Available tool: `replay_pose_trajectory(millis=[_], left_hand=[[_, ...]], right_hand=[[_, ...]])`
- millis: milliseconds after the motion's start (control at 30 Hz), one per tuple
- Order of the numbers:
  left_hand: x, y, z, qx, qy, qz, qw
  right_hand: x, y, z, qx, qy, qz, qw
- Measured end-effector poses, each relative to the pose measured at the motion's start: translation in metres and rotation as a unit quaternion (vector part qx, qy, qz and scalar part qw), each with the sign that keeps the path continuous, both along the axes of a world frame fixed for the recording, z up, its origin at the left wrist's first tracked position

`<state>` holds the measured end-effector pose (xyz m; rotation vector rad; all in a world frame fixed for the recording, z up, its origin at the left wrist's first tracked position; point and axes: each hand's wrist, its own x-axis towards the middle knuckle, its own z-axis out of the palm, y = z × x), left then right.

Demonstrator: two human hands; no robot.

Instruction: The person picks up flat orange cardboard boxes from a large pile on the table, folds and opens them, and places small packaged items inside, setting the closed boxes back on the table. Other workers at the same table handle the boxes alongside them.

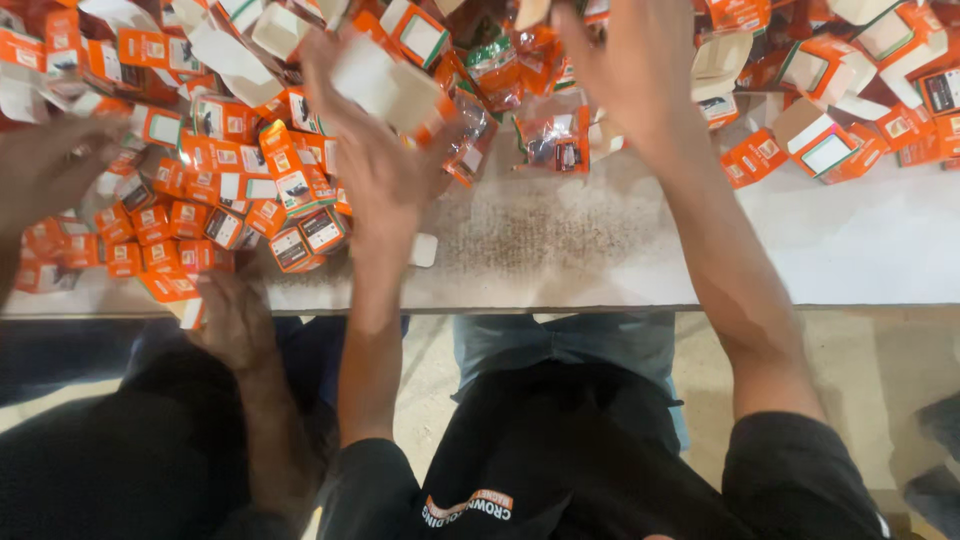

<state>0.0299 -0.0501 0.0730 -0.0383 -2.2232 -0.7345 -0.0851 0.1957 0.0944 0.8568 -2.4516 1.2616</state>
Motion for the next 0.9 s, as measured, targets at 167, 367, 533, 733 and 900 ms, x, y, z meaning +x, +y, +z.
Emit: replay_pose_trajectory(millis=[167,367,533,733,900], left_hand=[[0.078,0.067,-0.048,0.126,-0.278,-0.075,0.949],[0.105,0.084,-0.078,0.016,-0.153,-0.199,0.968],[0.08,0.091,-0.096,0.018,-0.145,-0.252,0.956],[0.058,0.119,-0.107,0.089,-0.244,-0.293,0.92],[0.062,0.126,-0.105,0.14,-0.266,-0.298,0.906]], right_hand=[[0.076,0.0,-0.062,0.266,0.143,0.013,0.953],[0.154,0.032,-0.088,0.206,0.089,-0.081,0.971],[0.193,0.092,-0.075,-0.067,-0.242,-0.106,0.962],[0.194,0.064,-0.08,-0.193,-0.076,-0.123,0.971],[0.185,0.057,-0.067,0.113,0.01,-0.14,0.984]])
